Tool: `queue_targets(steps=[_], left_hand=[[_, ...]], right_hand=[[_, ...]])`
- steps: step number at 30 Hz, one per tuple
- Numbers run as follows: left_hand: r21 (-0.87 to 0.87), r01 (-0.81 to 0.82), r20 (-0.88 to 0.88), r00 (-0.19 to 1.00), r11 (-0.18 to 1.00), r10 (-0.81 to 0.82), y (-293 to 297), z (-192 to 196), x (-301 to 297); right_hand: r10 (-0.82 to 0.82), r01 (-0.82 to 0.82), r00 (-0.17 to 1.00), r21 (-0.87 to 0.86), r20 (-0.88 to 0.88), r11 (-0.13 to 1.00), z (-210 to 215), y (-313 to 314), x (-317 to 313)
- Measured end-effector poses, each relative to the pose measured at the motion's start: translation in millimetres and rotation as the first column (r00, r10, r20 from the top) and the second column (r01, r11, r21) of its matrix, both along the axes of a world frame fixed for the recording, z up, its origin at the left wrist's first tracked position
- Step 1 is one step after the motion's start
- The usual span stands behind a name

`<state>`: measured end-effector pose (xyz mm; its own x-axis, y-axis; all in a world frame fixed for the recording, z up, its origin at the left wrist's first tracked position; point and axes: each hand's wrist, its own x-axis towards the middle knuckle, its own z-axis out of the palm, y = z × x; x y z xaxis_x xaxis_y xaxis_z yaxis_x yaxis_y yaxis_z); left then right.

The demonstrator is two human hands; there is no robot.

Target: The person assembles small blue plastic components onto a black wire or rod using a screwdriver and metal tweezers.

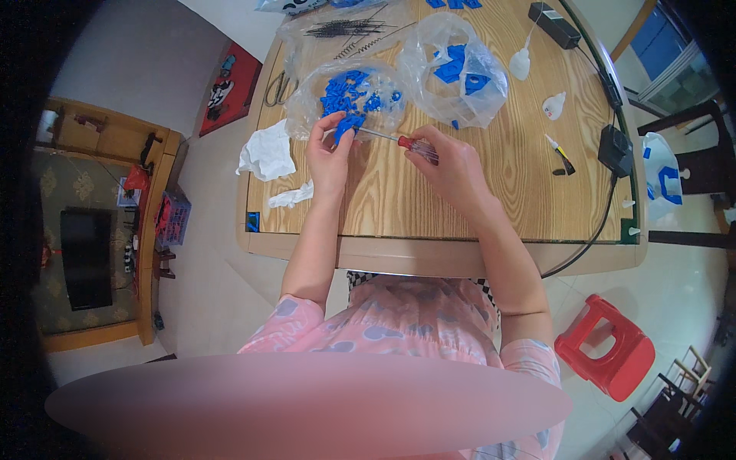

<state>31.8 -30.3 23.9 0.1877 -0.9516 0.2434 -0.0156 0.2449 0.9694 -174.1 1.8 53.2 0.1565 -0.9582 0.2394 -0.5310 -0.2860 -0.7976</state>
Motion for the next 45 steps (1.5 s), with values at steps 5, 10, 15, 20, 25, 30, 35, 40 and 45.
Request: queue_targets(steps=[5, 10, 15, 20, 25, 30, 35, 40, 45], left_hand=[[0.002, -0.010, -0.018, 1.000, 1.000, 0.011, 0, 0, -1], [-0.006, -0.005, -0.008, 1.000, 1.000, 0.005, 0, -1, -1], [-0.017, -0.003, -0.006, 1.000, 1.000, 0.003, 0, -4, 1], [-0.003, -0.015, 0.007, 1.000, 1.000, 0.015, 1, -1, -1], [-0.004, 0.009, 0.011, 1.000, 1.000, -0.008, 0, -3, -2], [-0.002, 0.061, 0.064, 0.996, 0.998, -0.061, 2, -10, -8], [-0.002, 0.056, 0.103, 0.993, 0.998, -0.055, 1, -6, -7], [-0.026, 0.069, 0.003, 0.998, 0.997, -0.069, 0, -8, -4], [-0.034, 0.063, 0.013, 0.998, 0.997, -0.063, 1, -9, -7]], right_hand=[[0.006, -0.006, 1.000, 0.022, -0.006, 1.000, 1, 0, 0], [-0.009, 0.009, 1.000, 0.018, -0.012, 1.000, 0, 0, 1], [-0.003, 0.003, 1.000, 0.041, -0.012, 0.999, 5, 2, 1], [0.016, -0.017, 1.000, 0.036, 0.008, 0.999, 5, 2, 0], [0.017, -0.014, 0.998, 0.062, -0.055, 0.998, 4, 1, -1], [0.193, -0.171, 0.948, 0.107, -0.254, 0.979, 0, 1, 0], [0.137, -0.121, 0.984, 0.132, -0.113, 0.984, -2, 2, 2], [0.081, -0.077, 0.995, 0.063, -0.062, 0.995, -1, 2, 3], [-0.049, 0.041, 0.990, -0.062, -0.133, 0.997, -1, 2, 2]])
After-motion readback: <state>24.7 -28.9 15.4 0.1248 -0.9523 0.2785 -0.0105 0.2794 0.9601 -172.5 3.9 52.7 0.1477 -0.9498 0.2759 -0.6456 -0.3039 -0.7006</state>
